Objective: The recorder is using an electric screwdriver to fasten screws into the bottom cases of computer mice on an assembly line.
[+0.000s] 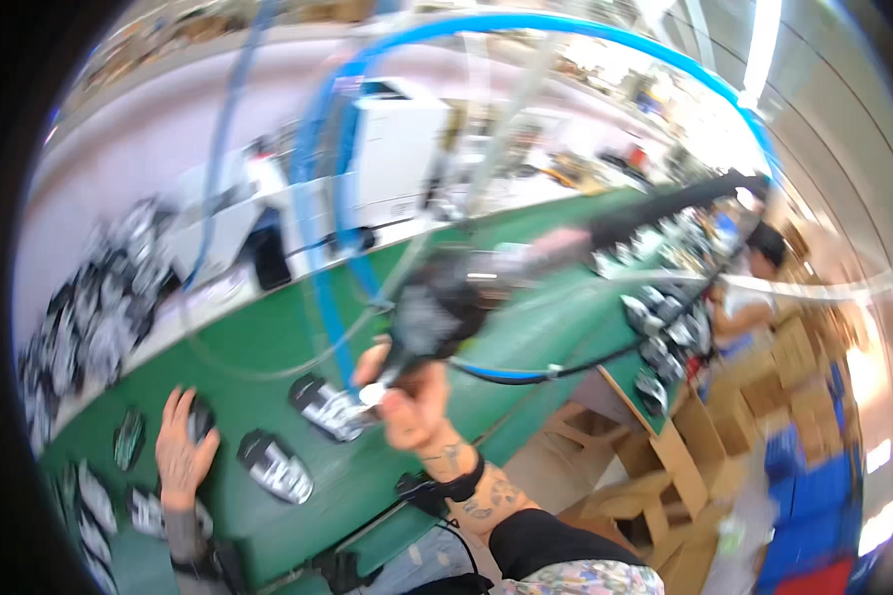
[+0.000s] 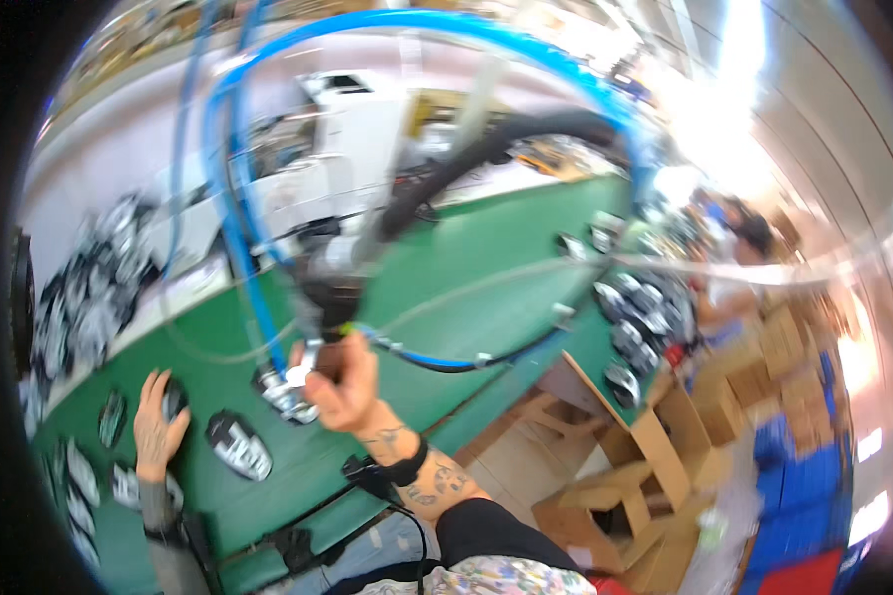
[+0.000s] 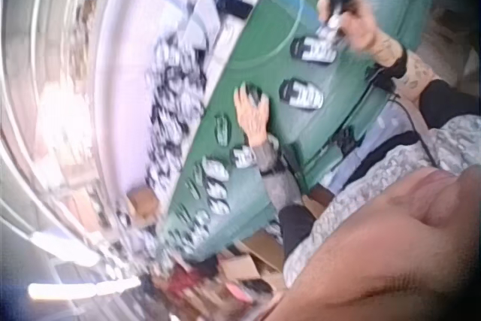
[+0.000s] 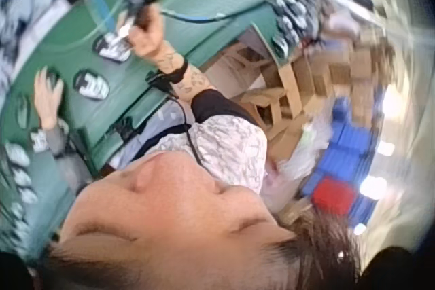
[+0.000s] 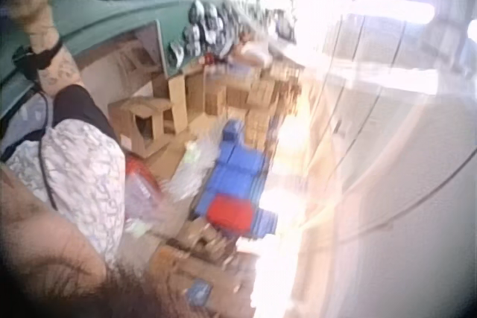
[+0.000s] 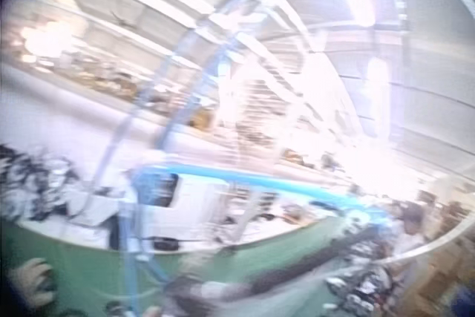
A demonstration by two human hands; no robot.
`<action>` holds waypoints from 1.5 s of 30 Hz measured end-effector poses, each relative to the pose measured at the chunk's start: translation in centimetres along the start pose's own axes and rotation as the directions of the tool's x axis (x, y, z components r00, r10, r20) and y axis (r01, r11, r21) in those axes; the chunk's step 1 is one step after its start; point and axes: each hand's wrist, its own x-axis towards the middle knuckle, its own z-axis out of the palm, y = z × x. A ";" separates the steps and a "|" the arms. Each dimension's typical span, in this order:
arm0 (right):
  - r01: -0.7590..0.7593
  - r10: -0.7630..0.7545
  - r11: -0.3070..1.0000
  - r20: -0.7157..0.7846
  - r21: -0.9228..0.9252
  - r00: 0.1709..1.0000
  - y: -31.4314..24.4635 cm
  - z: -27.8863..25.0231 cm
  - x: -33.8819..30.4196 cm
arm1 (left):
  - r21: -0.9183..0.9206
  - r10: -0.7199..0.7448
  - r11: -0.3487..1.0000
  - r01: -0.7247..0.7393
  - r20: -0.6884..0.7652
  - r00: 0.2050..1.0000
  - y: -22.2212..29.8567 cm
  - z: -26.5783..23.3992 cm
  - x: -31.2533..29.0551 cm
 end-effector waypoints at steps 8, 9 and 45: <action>0.009 -0.035 0.989 -0.174 -0.147 0.984 -3.3 0.6 0.4 | 0.008 0.025 1.000 -0.025 0.020 0.999 1.5 -0.1 0.3; -0.003 -0.019 0.988 -0.141 -0.155 0.990 -3.3 1.1 0.4 | 0.006 0.003 1.000 -0.003 0.022 1.000 0.9 -0.1 -0.1; 0.089 -0.099 0.989 -0.083 -0.117 0.992 -1.8 1.8 -0.8 | 0.123 -0.008 0.991 0.045 -0.281 0.960 -0.5 -9.1 -5.8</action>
